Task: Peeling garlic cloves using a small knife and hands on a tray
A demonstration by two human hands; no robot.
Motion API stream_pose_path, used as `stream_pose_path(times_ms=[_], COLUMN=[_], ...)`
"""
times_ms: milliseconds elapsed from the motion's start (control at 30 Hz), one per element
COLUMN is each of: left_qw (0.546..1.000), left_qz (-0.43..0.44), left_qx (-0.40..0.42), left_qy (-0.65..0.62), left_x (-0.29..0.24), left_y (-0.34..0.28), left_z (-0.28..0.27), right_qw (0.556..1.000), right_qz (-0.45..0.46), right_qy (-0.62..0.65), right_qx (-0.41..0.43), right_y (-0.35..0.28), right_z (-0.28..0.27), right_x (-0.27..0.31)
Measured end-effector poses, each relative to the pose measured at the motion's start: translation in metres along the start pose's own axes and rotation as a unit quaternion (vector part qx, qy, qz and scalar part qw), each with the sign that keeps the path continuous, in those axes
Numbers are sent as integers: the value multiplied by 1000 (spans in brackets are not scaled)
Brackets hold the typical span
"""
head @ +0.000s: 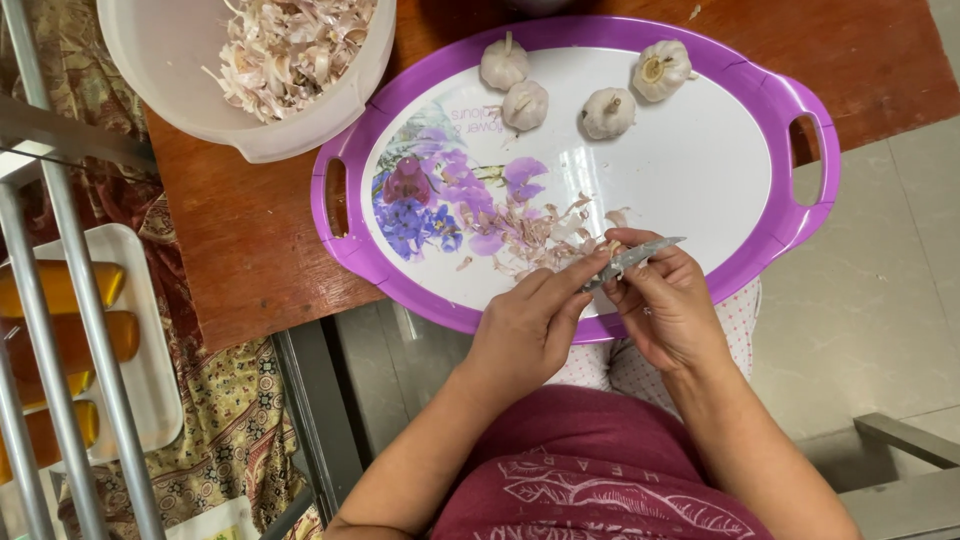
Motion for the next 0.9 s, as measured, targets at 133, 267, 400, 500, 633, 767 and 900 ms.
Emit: stream_pose_path(times_ms=[133,267,400,500,633,767,900], left_qw=[999,976,970,964,953,942,921], left_qz=[-18,-147,-190,-224,-268,-287,-332], left_qx=[-10,-26,3,26,10,9,28], left_qy=[-50,-157,-148,-141,-144,-173,-201], left_x=[0,22,37,35,38,60,76], left_y=[6,2,0,1,4,0,-3], left_z=[-1,-6,-9,-10,-17,-18,-20], right_qw=[1000,1000,1000,1000,1000,992,972], right_qz=[-12,4,12,15,-12,-78,-184], right_qy=[-21,-6,16,18,-19,-93,-135], right_qx=[-3,-5,3,4,-9,-10,50], right_y=[2,-6,-7,-5,13,40,97], right_z=[0,13,18,14,12,66,137], right_x=[-3,4,9,6,11,64,117])
Point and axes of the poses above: each hand's wrist, its own y-axis towards the middle knuckle, its own z-axis out of the palm, x = y × z, the point moved 3 cm from there along y, towards the middle knuckle, and after that the axes turned 8 degrees about -x, right-handed, at the moved point
